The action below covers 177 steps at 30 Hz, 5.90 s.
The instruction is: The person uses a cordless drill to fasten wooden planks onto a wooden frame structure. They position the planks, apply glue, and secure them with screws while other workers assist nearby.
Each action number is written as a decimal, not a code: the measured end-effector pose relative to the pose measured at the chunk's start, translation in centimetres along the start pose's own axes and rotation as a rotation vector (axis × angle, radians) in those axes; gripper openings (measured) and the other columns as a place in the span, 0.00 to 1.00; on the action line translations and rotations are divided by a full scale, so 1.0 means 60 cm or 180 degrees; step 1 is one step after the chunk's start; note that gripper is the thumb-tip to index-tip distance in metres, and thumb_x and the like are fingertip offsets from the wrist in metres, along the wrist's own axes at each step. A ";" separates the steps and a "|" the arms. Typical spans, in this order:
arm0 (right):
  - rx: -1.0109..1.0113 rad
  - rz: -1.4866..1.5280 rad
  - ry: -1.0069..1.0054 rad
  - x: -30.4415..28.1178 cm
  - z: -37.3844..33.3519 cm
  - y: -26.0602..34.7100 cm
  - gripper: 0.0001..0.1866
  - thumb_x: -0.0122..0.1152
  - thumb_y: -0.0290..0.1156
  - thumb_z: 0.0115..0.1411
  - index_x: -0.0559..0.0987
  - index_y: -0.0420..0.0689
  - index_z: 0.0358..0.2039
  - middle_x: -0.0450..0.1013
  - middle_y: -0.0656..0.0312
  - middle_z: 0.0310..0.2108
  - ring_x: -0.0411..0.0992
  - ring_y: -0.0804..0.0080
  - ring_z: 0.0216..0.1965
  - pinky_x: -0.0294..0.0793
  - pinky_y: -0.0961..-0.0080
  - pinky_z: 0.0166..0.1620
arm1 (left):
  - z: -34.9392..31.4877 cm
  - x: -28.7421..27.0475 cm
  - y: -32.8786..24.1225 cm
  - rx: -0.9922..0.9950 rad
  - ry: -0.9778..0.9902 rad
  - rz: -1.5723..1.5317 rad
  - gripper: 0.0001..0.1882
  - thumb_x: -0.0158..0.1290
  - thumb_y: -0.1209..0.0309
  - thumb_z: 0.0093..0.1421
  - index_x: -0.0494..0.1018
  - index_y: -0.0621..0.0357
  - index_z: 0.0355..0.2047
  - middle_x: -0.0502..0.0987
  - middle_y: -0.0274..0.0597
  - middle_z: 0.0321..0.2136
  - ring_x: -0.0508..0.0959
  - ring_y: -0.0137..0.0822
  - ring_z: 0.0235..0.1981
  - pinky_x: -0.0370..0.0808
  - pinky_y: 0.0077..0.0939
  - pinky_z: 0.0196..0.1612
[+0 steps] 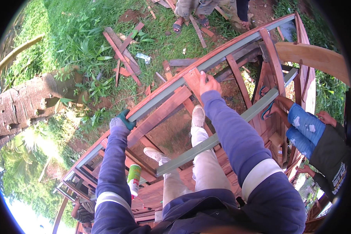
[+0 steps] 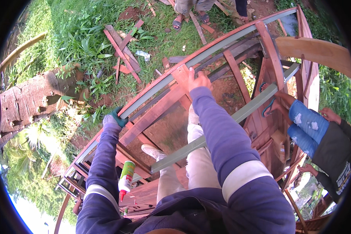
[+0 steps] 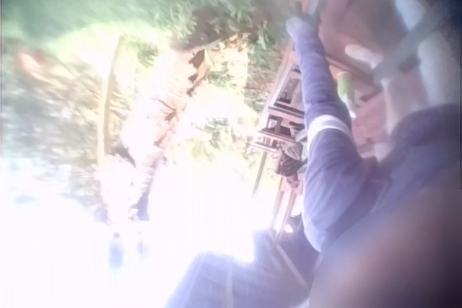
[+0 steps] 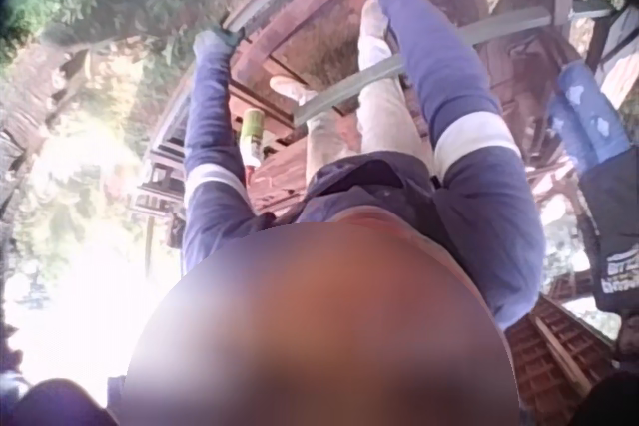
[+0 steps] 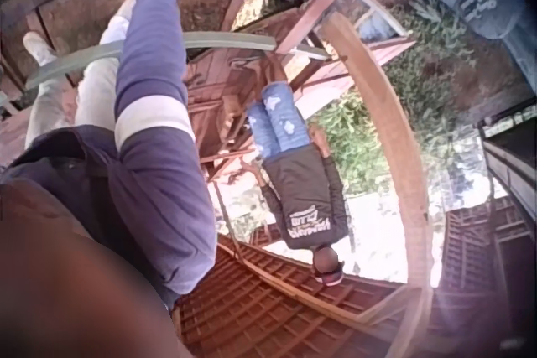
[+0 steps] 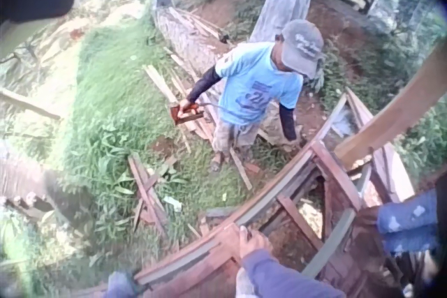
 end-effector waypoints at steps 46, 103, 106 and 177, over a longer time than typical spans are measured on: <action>-0.0681 0.0239 -0.0514 -0.018 -0.019 0.014 0.37 0.54 0.60 0.67 0.70 0.48 0.68 0.69 0.44 0.63 0.69 0.41 0.62 0.69 0.46 0.62 | 0.006 0.002 0.002 0.0121 0.0191 -0.0130 0.37 0.63 0.55 0.45 0.77 0.42 0.60 0.85 0.50 0.42 0.84 0.53 0.46 0.80 0.43 0.52; -0.4073 -0.2671 0.1907 0.244 -0.382 0.367 0.22 0.69 0.39 0.54 0.81 0.55 0.51 0.84 0.56 0.41 0.83 0.54 0.45 0.81 0.56 0.49 | -0.015 -0.008 0.002 0.0426 -0.0171 0.0063 0.27 0.62 0.50 0.50 0.82 0.38 0.52 0.85 0.51 0.45 0.84 0.54 0.46 0.81 0.46 0.51; -0.4180 -0.2644 0.1734 0.234 -0.389 0.370 0.23 0.70 0.40 0.53 0.81 0.54 0.50 0.84 0.55 0.41 0.83 0.53 0.45 0.81 0.56 0.49 | -0.016 -0.009 0.007 0.0480 -0.0399 0.0023 0.31 0.64 0.49 0.48 0.80 0.38 0.53 0.85 0.51 0.44 0.85 0.54 0.45 0.81 0.47 0.51; -0.3429 -0.2989 0.1592 0.236 -0.386 0.370 0.24 0.74 0.37 0.48 0.82 0.58 0.49 0.84 0.59 0.41 0.82 0.56 0.46 0.81 0.58 0.50 | -0.197 0.000 0.540 -0.0201 -0.0681 0.0050 0.32 0.68 0.53 0.51 0.77 0.45 0.56 0.84 0.49 0.48 0.83 0.51 0.50 0.79 0.45 0.54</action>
Point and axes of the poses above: each hand's wrist, its own z-axis towards the middle knuckle, its own x-axis out of the palm, y = z × x, the point moved 7 cm from there along z, towards the middle knuckle
